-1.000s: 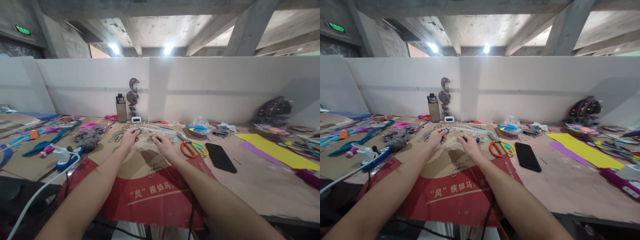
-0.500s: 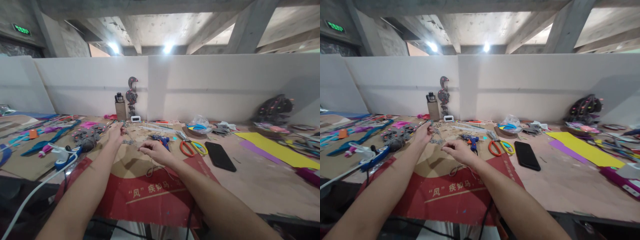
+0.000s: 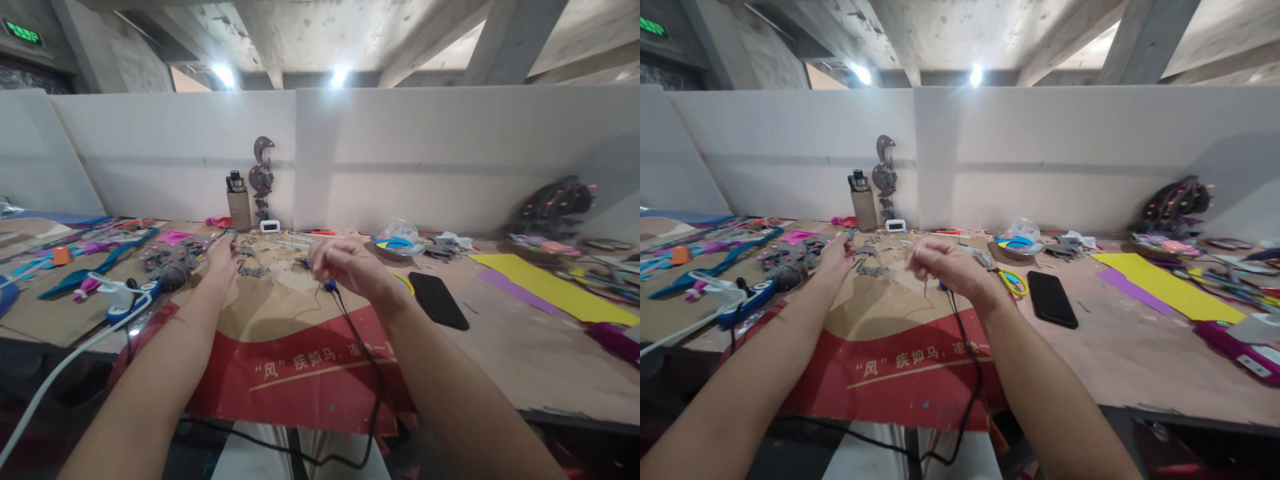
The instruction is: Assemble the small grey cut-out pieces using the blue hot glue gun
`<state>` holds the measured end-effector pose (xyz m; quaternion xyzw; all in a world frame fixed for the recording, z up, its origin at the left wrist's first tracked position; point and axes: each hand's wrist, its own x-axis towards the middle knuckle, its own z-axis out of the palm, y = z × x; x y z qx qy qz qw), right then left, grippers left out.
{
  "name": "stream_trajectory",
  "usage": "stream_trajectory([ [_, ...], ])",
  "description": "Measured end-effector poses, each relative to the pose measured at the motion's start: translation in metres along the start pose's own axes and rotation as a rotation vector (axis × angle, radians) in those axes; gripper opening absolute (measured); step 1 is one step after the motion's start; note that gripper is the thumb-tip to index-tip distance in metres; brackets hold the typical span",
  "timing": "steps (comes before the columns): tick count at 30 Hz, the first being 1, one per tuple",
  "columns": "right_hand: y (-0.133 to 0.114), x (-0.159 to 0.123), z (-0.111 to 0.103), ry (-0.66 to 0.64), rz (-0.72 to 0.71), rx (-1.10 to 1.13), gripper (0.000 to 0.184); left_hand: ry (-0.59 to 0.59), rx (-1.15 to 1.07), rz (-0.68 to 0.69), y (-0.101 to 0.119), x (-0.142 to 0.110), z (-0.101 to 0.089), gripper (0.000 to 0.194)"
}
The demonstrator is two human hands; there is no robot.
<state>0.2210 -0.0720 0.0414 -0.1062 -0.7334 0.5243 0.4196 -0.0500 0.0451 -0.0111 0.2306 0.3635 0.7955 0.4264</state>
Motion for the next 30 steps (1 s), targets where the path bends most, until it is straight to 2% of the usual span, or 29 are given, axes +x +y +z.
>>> stream_trajectory([
  [2,0.0,-0.001,0.0,-0.3,0.152,-0.17,0.043,-0.067,0.04,-0.007,-0.002,-0.005,0.002,0.015],
  [3,0.003,-0.001,-0.002,-0.377,0.253,-0.258,0.051,-0.103,0.061,-0.017,-0.003,-0.009,0.004,0.014],
  [4,0.007,0.0,-0.005,-0.376,0.352,-0.358,0.059,-0.143,0.085,-0.027,-0.004,-0.013,0.006,0.013],
  [5,0.013,0.001,-0.009,-0.286,0.44,-0.474,0.065,-0.182,0.11,-0.032,-0.005,-0.017,0.008,0.012],
  [6,0.021,0.002,-0.015,-0.097,0.495,-0.644,0.068,-0.226,0.137,-0.037,-0.006,-0.022,0.01,0.012],
  [8,0.039,0.004,-0.027,0.266,0.502,-1.056,0.06,-0.336,0.216,0.008,-0.008,-0.031,0.013,0.012],
  [9,0.048,0.004,-0.033,0.398,0.53,-1.202,0.053,-0.374,0.244,0.02,-0.01,-0.036,0.015,0.013],
  [11,0.067,0.003,-0.04,0.487,0.658,-1.314,0.043,-0.432,0.293,0.01,-0.013,-0.043,0.017,0.016],
  [13,0.083,0.001,-0.042,0.443,0.766,-1.314,0.044,-0.469,0.315,-0.001,-0.017,-0.049,0.018,0.018],
  [15,0.096,-0.002,-0.039,0.395,0.799,-1.299,0.043,-0.493,0.335,-0.008,-0.02,-0.054,0.019,0.02],
  [17,0.105,-0.005,-0.035,0.399,0.803,-1.303,0.039,-0.501,0.351,-0.015,-0.021,-0.057,0.02,0.021],
  [22,0.108,-0.007,-0.032,0.456,0.822,-1.319,0.03,-0.529,0.367,-0.03,-0.019,-0.063,0.02,0.023],
  [24,0.104,-0.004,-0.027,0.556,0.678,-1.345,0.029,-0.528,0.372,-0.036,-0.019,-0.064,0.02,0.024],
  [26,0.101,0.001,-0.018,0.658,0.439,-1.231,0.029,-0.53,0.392,-0.013,-0.019,-0.067,0.021,0.023],
  [28,0.098,0.009,-0.005,0.689,0.264,-0.875,0.03,-0.54,0.439,0.064,-0.02,-0.072,0.024,0.021],
  [30,0.097,0.016,0.01,0.695,0.189,-0.453,0.038,-0.563,0.502,0.16,-0.021,-0.078,0.026,0.019],
])
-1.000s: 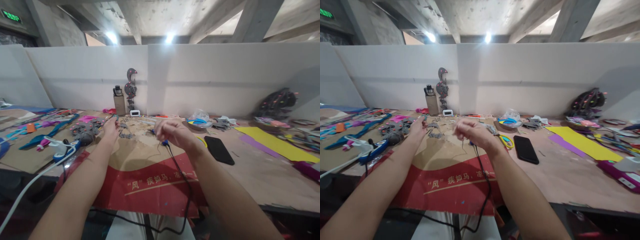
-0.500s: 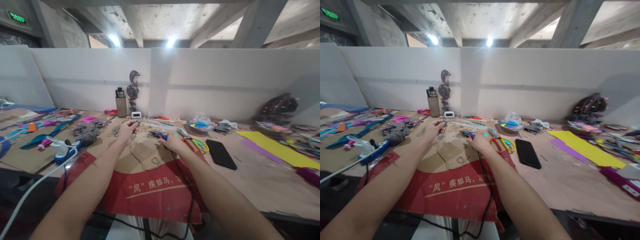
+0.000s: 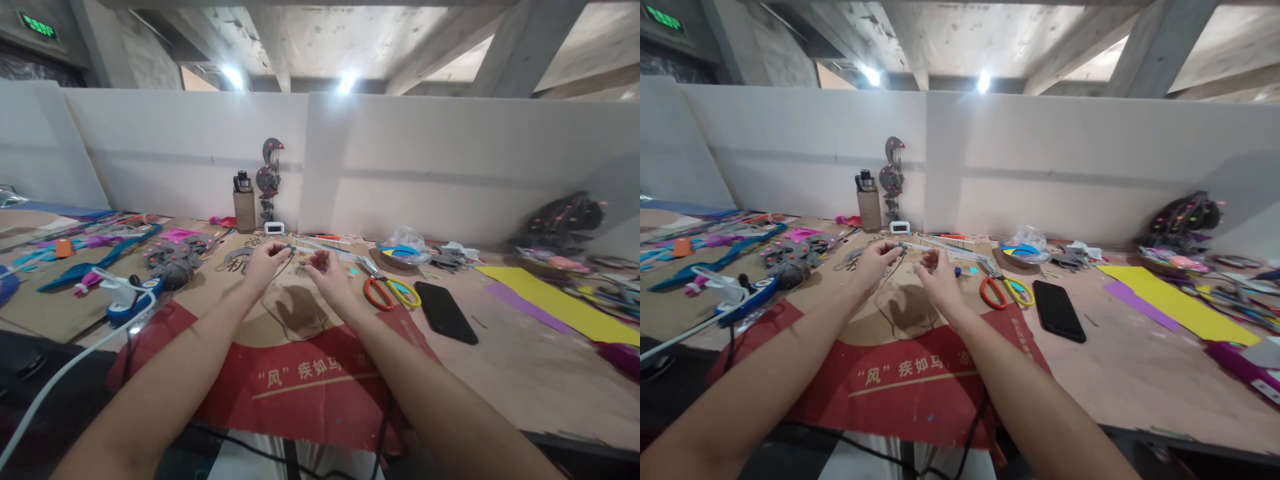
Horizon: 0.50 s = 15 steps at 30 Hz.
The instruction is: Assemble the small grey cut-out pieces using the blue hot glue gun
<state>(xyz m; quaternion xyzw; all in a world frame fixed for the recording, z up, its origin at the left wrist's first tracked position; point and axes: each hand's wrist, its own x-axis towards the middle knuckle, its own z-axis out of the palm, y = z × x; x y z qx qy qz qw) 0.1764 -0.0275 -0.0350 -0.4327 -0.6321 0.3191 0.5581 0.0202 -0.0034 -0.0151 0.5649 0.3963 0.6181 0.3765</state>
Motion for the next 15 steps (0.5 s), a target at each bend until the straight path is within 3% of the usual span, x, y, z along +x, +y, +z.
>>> stream_trajectory([
  [2,-0.005,-0.004,0.011,-0.094,0.072,0.298,0.047,-0.033,0.061,0.046,0.001,-0.005,0.006,0.017],
  [5,-0.009,-0.008,0.018,-0.177,0.183,0.521,0.05,-0.089,0.098,0.054,-0.001,-0.011,0.013,0.018],
  [10,-0.007,-0.006,0.012,-0.119,0.267,0.489,0.029,-0.16,0.047,0.007,-0.005,-0.017,0.019,0.018],
  [15,-0.001,0.001,0.004,-0.039,0.263,0.378,0.022,-0.27,-0.048,-0.101,-0.002,-0.02,0.022,0.026],
])
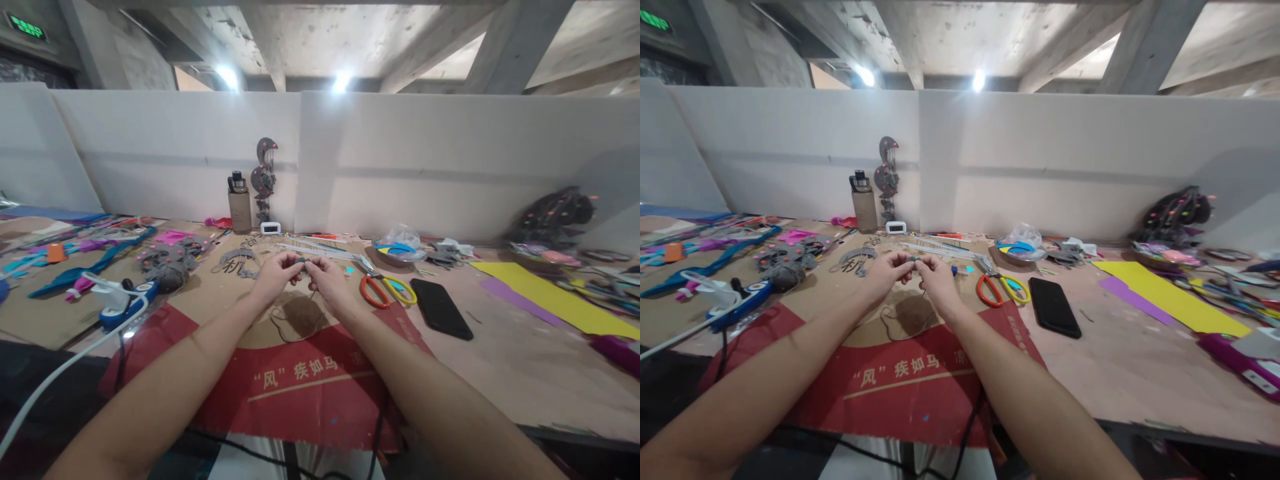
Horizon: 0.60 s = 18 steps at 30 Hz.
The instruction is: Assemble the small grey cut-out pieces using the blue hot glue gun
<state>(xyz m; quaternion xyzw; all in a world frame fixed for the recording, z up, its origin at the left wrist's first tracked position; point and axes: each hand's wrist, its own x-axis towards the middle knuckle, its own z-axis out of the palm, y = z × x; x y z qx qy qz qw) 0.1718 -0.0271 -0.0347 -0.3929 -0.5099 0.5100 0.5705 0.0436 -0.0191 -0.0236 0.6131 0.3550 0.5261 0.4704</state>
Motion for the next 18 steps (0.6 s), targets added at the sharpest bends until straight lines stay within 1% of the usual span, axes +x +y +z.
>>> stream_trajectory([
  [3,0.0,0.004,-0.007,0.009,0.003,-0.095,0.021,-0.078,-0.046,-0.044,0.0,0.0,0.0,0.03],
  [5,-0.001,0.007,-0.013,0.007,-0.042,-0.251,0.019,-0.113,-0.064,-0.074,-0.001,0.001,-0.003,0.032],
  [7,-0.003,0.008,-0.019,0.0,-0.149,-0.461,0.016,-0.102,-0.042,-0.093,-0.003,0.003,-0.006,0.029],
  [9,-0.007,0.007,-0.022,-0.026,-0.286,-0.654,0.014,-0.066,0.004,-0.085,-0.005,0.005,-0.01,0.026],
  [11,-0.011,0.005,-0.022,-0.068,-0.39,-0.79,0.014,-0.039,0.035,-0.067,-0.005,0.007,-0.015,0.027],
  [15,-0.017,0.0,-0.019,-0.12,-0.481,-0.931,0.013,-0.007,0.06,-0.049,-0.001,0.011,-0.023,0.032],
  [18,-0.02,-0.001,-0.019,-0.148,-0.536,-0.993,0.013,-0.025,0.166,-0.012,0.003,0.013,-0.027,0.033],
])
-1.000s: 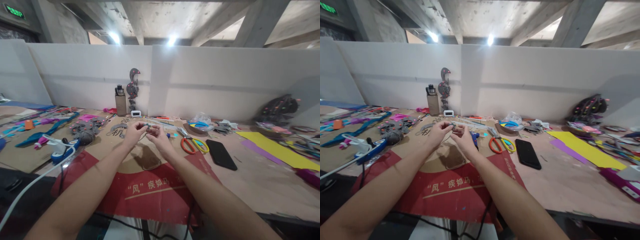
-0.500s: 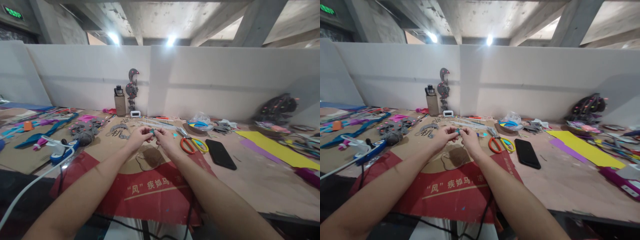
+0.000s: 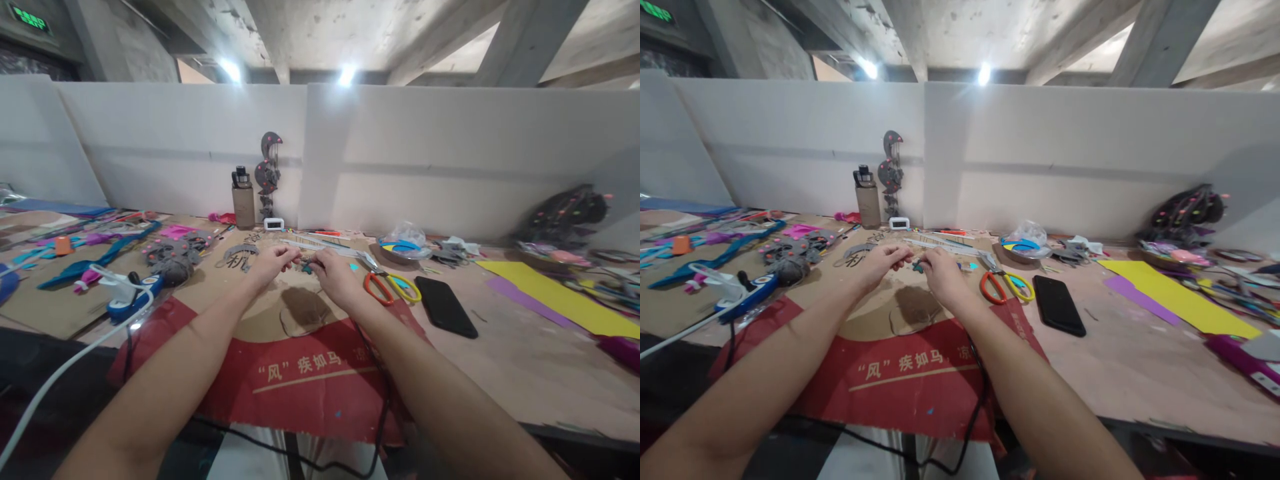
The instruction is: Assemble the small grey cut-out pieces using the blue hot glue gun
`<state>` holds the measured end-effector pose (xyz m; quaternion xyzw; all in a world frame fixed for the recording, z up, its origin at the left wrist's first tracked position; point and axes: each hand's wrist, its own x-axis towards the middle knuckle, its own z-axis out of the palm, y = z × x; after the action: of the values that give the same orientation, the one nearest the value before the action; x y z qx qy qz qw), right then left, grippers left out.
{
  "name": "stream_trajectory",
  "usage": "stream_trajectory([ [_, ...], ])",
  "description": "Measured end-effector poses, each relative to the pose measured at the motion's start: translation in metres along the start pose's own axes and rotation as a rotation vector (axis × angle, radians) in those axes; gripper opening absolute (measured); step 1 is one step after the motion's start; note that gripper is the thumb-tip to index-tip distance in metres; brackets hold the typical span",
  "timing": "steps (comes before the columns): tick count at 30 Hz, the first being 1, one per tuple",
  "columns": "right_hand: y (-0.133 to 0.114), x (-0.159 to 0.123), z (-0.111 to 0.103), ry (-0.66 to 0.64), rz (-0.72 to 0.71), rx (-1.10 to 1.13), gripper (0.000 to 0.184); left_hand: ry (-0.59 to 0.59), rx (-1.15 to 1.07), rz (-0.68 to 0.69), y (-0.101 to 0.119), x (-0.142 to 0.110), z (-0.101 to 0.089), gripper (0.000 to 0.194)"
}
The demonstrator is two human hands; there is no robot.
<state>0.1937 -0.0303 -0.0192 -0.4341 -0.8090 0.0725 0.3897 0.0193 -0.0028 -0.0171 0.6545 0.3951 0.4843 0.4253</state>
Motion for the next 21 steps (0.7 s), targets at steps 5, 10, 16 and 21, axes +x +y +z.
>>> stream_trajectory([
  [5,-0.002,-0.003,-0.002,-0.052,-0.038,-0.068,0.018,-0.111,0.155,0.0,0.004,-0.003,-0.001,0.031],
  [10,-0.003,-0.003,-0.002,-0.067,-0.053,-0.078,0.017,-0.163,0.116,-0.01,0.004,-0.006,0.003,0.029],
  [16,0.001,-0.002,0.002,-0.018,-0.011,-0.003,0.011,-0.125,0.043,-0.098,-0.004,-0.004,0.004,0.029],
  [21,0.003,-0.002,0.003,0.027,-0.005,0.008,0.01,-0.046,0.105,-0.06,-0.004,-0.004,0.005,0.025],
])
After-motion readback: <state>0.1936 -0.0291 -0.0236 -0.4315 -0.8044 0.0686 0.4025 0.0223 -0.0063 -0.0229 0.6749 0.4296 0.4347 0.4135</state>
